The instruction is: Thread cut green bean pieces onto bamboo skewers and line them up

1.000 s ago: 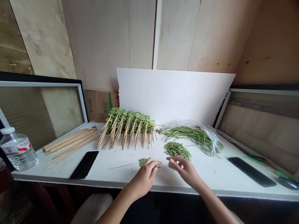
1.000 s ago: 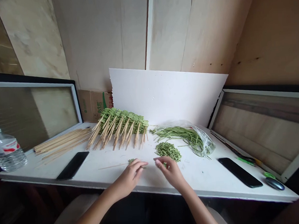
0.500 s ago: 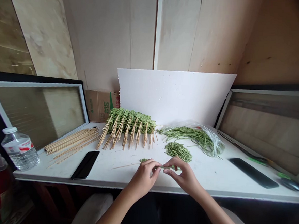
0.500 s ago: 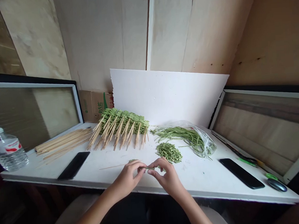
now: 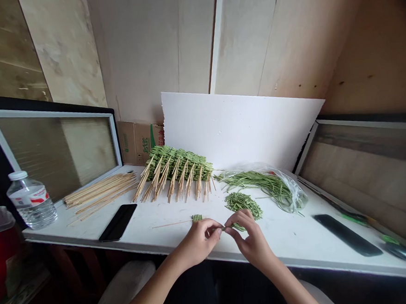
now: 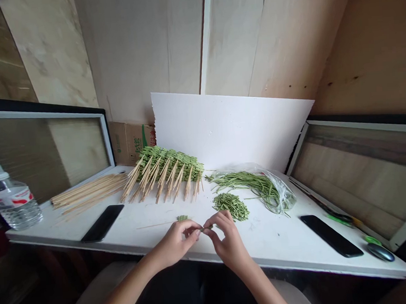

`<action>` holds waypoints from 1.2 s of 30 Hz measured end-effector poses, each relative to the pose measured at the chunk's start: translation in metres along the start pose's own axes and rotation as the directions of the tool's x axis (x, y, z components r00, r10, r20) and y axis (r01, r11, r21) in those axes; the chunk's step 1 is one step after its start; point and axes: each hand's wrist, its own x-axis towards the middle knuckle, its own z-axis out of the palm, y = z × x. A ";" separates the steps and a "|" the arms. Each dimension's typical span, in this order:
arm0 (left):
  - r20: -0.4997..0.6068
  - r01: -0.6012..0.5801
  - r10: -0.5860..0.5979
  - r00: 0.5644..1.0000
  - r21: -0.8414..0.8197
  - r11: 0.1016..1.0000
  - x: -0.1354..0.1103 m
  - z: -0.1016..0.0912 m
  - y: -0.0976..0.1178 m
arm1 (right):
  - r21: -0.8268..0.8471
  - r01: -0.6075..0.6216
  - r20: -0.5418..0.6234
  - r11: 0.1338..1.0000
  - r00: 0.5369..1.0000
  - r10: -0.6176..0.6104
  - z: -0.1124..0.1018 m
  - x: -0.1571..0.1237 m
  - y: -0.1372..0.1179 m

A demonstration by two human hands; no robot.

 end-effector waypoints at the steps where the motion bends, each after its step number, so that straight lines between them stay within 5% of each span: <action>1: -0.006 -0.013 0.013 1.000 0.002 1.000 0.000 0.000 0.000 | -0.020 0.026 -0.008 0.999 1.000 -0.026 0.000 0.000 -0.002; 8: -0.018 -0.102 0.104 0.994 0.061 0.993 -0.003 -0.001 0.008 | -0.013 0.019 -0.012 1.000 1.000 -0.019 -0.001 0.000 -0.002; 14: 0.099 -0.113 0.115 0.988 -0.025 0.993 -0.002 -0.005 0.007 | 0.237 -0.135 0.096 0.962 0.989 0.115 0.001 -0.001 0.007; 20: 0.177 -0.069 0.114 0.978 -0.242 0.968 -0.001 -0.006 0.002 | 0.592 -0.310 0.268 0.744 0.946 0.180 0.004 0.001 0.006; 25: 0.200 -0.016 0.089 0.976 -0.344 0.939 0.000 -0.004 -0.002 | 0.719 -0.353 0.329 0.599 0.932 0.155 0.001 0.001 -0.001; 28: 0.192 0.023 0.051 0.980 -0.365 0.931 0.003 -0.003 -0.008 | 0.654 -0.313 0.264 0.688 0.948 0.180 -0.005 0.003 0.005; 32: 0.146 0.124 -0.064 0.987 -0.451 0.884 0.007 -0.001 -0.025 | 0.353 -0.306 0.081 0.884 0.951 0.297 -0.008 0.005 0.025; 36: 0.153 0.261 -0.211 0.965 -0.535 0.804 0.010 0.002 -0.048 | 0.083 -0.331 -0.002 0.940 0.943 0.333 0.003 0.000 0.046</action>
